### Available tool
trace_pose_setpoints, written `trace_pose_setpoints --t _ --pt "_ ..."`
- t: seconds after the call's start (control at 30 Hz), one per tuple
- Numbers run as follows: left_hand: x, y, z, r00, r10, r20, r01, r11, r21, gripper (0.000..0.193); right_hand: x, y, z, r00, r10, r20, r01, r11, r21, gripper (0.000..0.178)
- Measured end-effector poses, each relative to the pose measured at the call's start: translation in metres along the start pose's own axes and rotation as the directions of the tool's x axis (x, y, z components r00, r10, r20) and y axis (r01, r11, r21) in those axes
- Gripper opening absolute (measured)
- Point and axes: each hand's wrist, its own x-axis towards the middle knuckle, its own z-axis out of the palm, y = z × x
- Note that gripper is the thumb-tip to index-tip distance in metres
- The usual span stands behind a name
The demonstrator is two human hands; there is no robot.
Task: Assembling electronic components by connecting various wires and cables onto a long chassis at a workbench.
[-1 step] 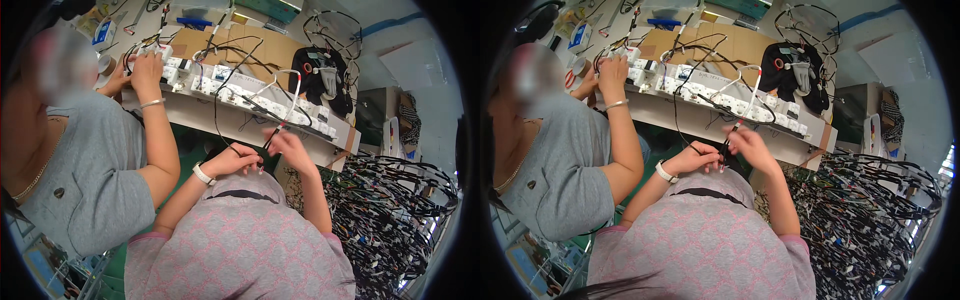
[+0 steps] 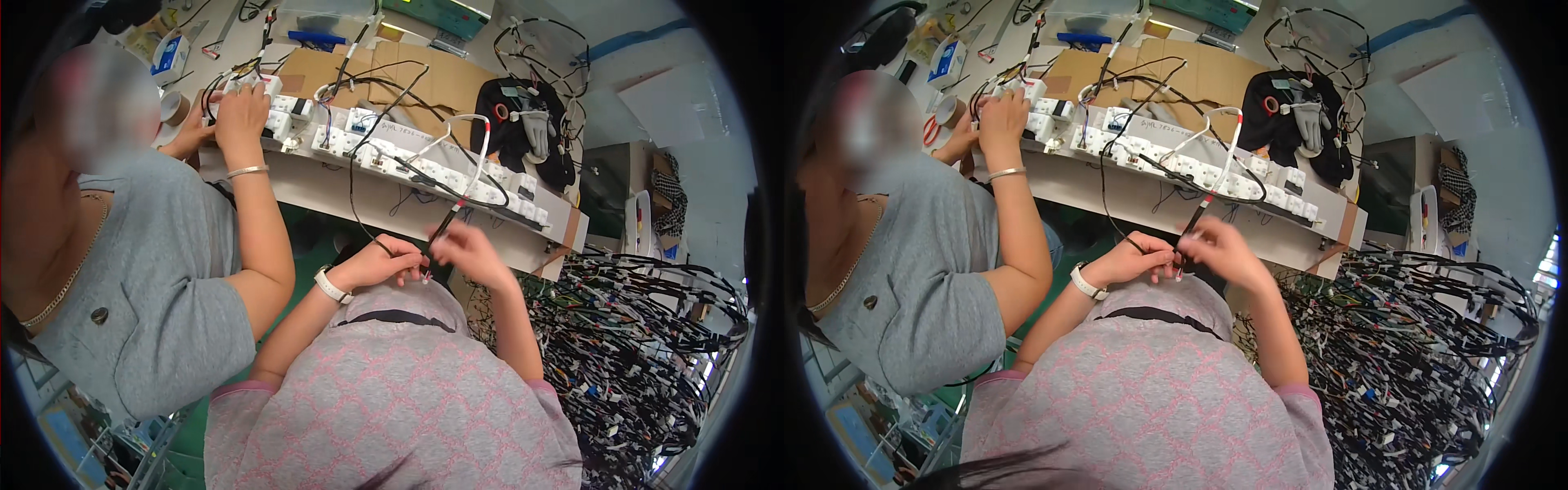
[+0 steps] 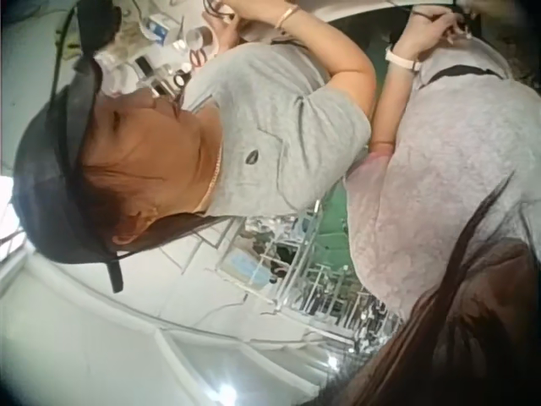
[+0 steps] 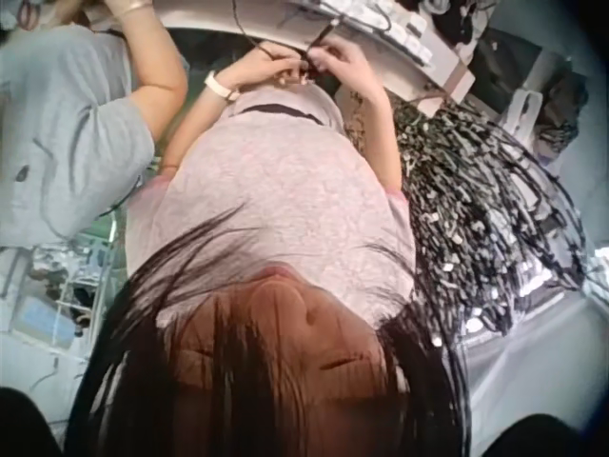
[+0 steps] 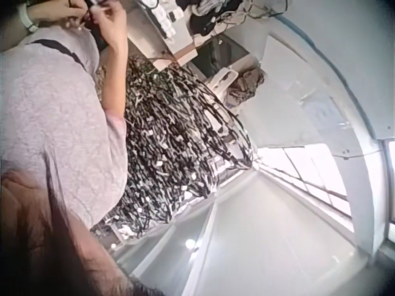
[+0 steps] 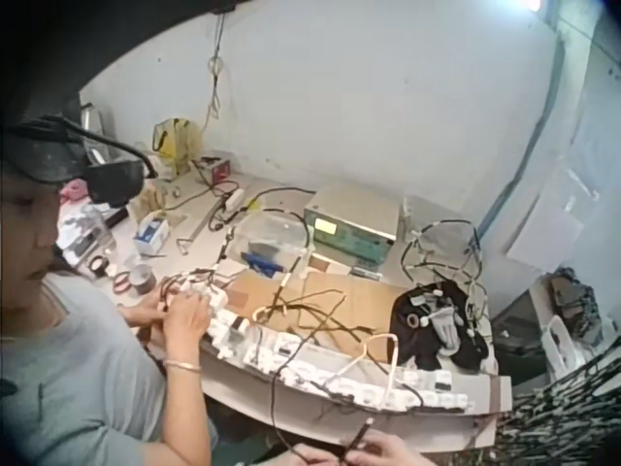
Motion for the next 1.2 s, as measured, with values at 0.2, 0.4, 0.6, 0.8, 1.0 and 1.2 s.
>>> trace_pose_setpoints --t 0.2,0.4,0.6,0.8,1.0,1.2 --pt "0.003 -0.001 0.001 0.99 0.14 0.007 -0.133 0.922 0.363 0.018 -0.021 -0.002 0.006 0.988 0.153 -0.008 -0.15 0.951 -0.27 0.015" --pt "0.029 0.009 0.012 0.839 0.525 -0.141 -0.211 0.554 0.806 0.013 -0.01 0.033 -0.015 0.917 -0.364 -0.164 0.146 0.687 -0.711 0.013" --pt "0.066 0.018 0.025 0.62 0.757 -0.205 -0.163 0.38 0.91 0.012 0.018 0.035 -0.033 0.498 -0.749 -0.438 0.211 0.594 -0.776 0.036" --pt "0.083 0.023 0.035 0.476 0.84 -0.261 -0.02 0.307 0.952 0.022 0.024 0.053 -0.05 0.355 -0.899 -0.256 0.326 0.375 -0.867 0.036" --pt "0.1 0.009 0.037 0.441 0.808 -0.39 -0.021 0.444 0.896 0.025 0.047 0.079 -0.062 0.348 -0.908 -0.233 0.462 0.382 -0.8 0.036" --pt "0.107 0.007 0.038 0.328 0.887 -0.326 -0.022 0.352 0.936 0.038 0.049 0.087 -0.07 0.328 -0.928 -0.179 0.508 0.333 -0.795 0.029"
